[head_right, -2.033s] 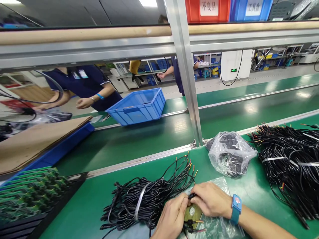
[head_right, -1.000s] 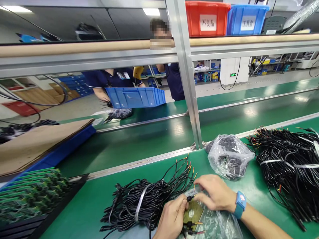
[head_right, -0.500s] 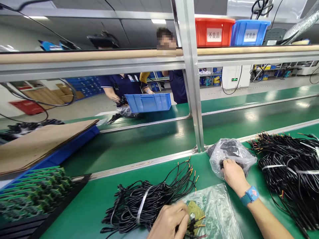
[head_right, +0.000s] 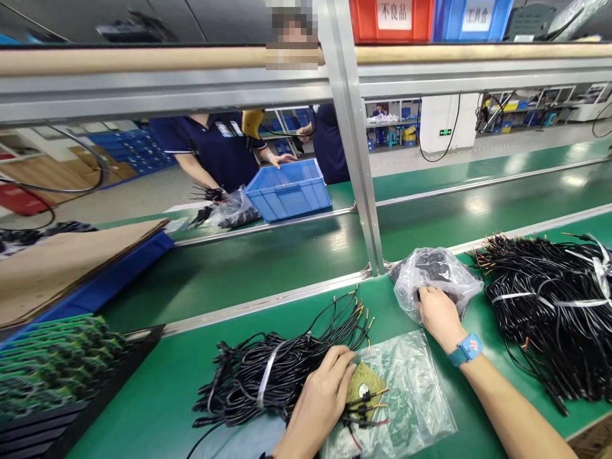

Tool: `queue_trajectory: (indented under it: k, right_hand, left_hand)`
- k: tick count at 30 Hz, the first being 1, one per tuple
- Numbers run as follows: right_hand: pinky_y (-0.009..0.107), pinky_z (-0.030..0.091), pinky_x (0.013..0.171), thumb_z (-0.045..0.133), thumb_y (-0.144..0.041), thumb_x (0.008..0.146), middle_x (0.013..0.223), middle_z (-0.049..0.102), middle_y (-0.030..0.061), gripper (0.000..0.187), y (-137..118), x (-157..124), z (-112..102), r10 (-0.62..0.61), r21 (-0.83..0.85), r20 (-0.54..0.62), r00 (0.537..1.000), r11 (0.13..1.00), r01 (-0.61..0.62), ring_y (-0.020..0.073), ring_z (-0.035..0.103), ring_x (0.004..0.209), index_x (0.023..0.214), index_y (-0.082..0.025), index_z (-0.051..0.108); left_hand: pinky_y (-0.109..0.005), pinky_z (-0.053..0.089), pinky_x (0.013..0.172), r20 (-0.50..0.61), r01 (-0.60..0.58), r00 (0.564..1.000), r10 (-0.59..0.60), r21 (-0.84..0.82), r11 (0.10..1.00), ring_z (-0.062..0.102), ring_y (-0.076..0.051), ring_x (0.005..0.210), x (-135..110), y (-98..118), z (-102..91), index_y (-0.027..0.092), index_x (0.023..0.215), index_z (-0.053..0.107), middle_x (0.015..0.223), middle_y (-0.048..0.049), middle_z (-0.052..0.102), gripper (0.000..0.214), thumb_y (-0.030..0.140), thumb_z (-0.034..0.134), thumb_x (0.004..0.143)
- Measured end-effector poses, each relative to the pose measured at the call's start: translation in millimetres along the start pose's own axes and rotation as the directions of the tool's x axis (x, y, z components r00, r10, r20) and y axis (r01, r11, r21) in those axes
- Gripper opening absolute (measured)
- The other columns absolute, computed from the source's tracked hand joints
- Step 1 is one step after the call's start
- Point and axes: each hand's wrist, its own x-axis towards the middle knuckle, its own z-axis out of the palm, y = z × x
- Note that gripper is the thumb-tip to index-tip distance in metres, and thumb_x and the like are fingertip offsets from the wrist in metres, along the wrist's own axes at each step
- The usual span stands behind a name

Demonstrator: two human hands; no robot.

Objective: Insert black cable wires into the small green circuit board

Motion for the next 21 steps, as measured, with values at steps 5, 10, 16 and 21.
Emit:
queue_trajectory:
  k: [5, 10, 16, 21]
  right_hand:
    - [0.033, 0.042, 0.078, 0.050, -0.024, 0.102, 0.100, 0.067, 0.0111, 0.022, 5.7, 0.3, 1.7, -0.002, -0.006, 0.038, 0.999, 1.000, 0.003, 0.0241, 0.065, 0.092, 0.094, -0.014, 0.067]
    - [0.035, 0.042, 0.086, 0.038, 0.003, 0.091, 0.113, 0.063, 0.0171, 0.033, 1.1, -4.4, 1.2, -0.003, -0.054, 0.045, 0.999, 0.999, 0.006, 0.0289, 0.061, 0.107, 0.105, -0.008, 0.065]
    - [0.034, 0.042, 0.083, 0.035, 0.004, 0.091, 0.112, 0.062, 0.0169, 0.037, -3.5, -7.6, -2.8, 0.010, -0.083, 0.060, 0.998, 0.997, -0.005, 0.0279, 0.062, 0.102, 0.112, -0.009, 0.063]
    - [0.034, 0.044, 0.082, 0.038, -0.002, 0.096, 0.111, 0.063, 0.0148, 0.029, -4.8, -7.2, -2.1, -0.015, -0.083, 0.060, 0.998, 0.996, 0.020, 0.0290, 0.062, 0.106, 0.104, -0.011, 0.064]
  left_hand:
    - [-0.031, 0.056, 0.069, -0.004, -0.020, 1.000, 0.021, 0.162, 0.987, 0.068, -0.021, 0.091, 1.1, -2.3, 9.1, 0.019, 0.119, 0.058, 0.113, -0.0071, 0.062, 0.022, 0.015, 0.046, 0.101]
    - [-0.038, 0.057, 0.081, -0.014, -0.064, 0.998, 0.069, 0.253, 0.965, 0.060, -0.025, 0.101, 5.4, -1.7, 11.8, 0.014, 0.126, 0.058, 0.119, -0.0084, 0.062, 0.031, 0.009, 0.053, 0.096]
    - [-0.038, 0.053, 0.079, 0.018, -0.030, 0.999, 0.026, 0.239, 0.971, 0.057, -0.022, 0.093, 7.5, -0.4, 16.4, 0.013, 0.126, 0.058, 0.105, -0.0061, 0.062, 0.030, 0.008, 0.053, 0.097]
    - [-0.038, 0.047, 0.074, -0.002, 0.014, 1.000, -0.014, 0.268, 0.963, 0.054, -0.023, 0.089, 9.3, 1.5, 22.5, 0.014, 0.118, 0.061, 0.096, -0.0054, 0.059, 0.027, 0.003, 0.050, 0.096]
